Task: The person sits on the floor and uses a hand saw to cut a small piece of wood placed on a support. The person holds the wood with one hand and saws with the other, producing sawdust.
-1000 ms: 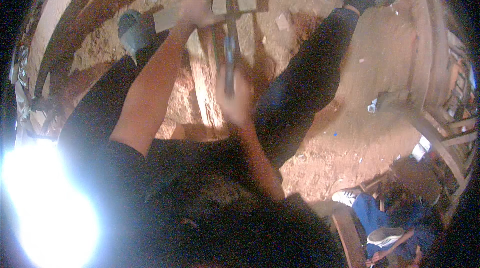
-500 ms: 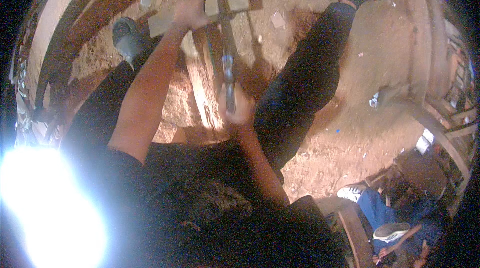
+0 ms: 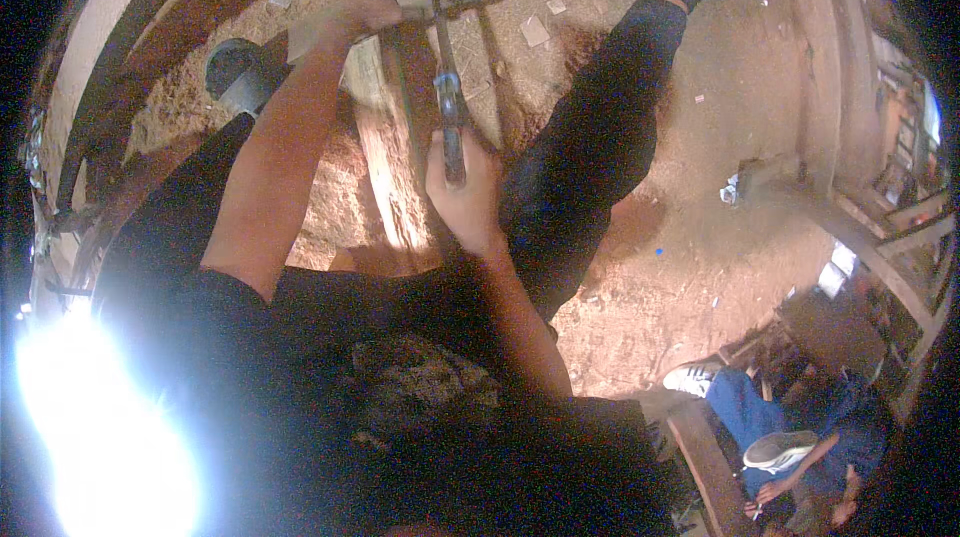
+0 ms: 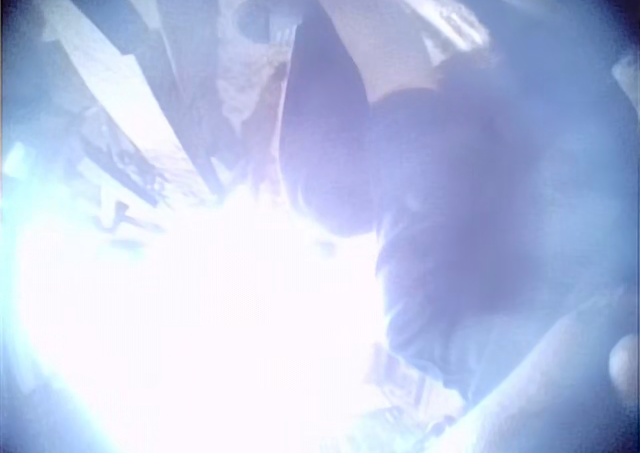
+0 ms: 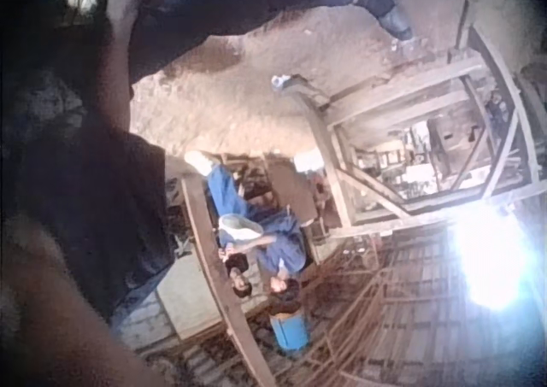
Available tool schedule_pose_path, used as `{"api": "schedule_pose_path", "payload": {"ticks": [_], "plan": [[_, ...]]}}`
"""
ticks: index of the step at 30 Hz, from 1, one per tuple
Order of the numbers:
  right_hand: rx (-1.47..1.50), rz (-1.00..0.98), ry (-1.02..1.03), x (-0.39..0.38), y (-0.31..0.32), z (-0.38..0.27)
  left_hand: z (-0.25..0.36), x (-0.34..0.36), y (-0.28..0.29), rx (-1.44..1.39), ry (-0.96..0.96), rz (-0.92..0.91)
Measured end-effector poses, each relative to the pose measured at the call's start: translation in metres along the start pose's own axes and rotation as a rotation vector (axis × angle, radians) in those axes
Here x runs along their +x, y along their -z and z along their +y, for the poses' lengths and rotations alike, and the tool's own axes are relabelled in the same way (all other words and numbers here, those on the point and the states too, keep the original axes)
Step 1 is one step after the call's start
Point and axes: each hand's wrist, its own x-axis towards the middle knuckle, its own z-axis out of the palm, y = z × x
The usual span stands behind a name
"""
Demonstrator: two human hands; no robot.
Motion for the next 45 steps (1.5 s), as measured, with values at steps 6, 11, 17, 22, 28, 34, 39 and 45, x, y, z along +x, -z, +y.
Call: {"api": "schedule_pose_path", "payload": {"ticks": [6,11,17,22,28,34,39,45], "plan": [[-0.079,0.025,0.068,-0.023,0.021,0.005,0.016,-0.011,0.023,-0.029,-0.011,-0.053],[-0.073,0.069,0.043,-0.07,0.038,-0.007,0.003,-0.005,-0.001,-0.06,-0.109,0.028],[-0.036,0.01,0.051,0.021,0.0,-0.032,-0.006,0.004,0.006,-0.053,-0.096,-0.017],[-0.108,-0.033,-0.085,-0.037,0.017,-0.023,0.009,-0.017,0.003,0.047,-0.127,0.035],[-0.073,0.128,0.165,0.025,-0.028,-0.005,0.009,-0.018,0.006,0.011,-0.113,0.042],[0.047,0.078,-0.05,-0.027,-0.033,0.02,0.005,-0.029,-0.003,0.076,-0.147,0.228],[-0.04,0.12,0.224,0.033,-0.042,0.021,0.016,-0.027,-0.001,0.054,-0.168,0.221],[-0.032,0.099,0.039,0.003,-0.038,0.028,0.018,-0.025,0.004,0.051,-0.139,0.165]]}}
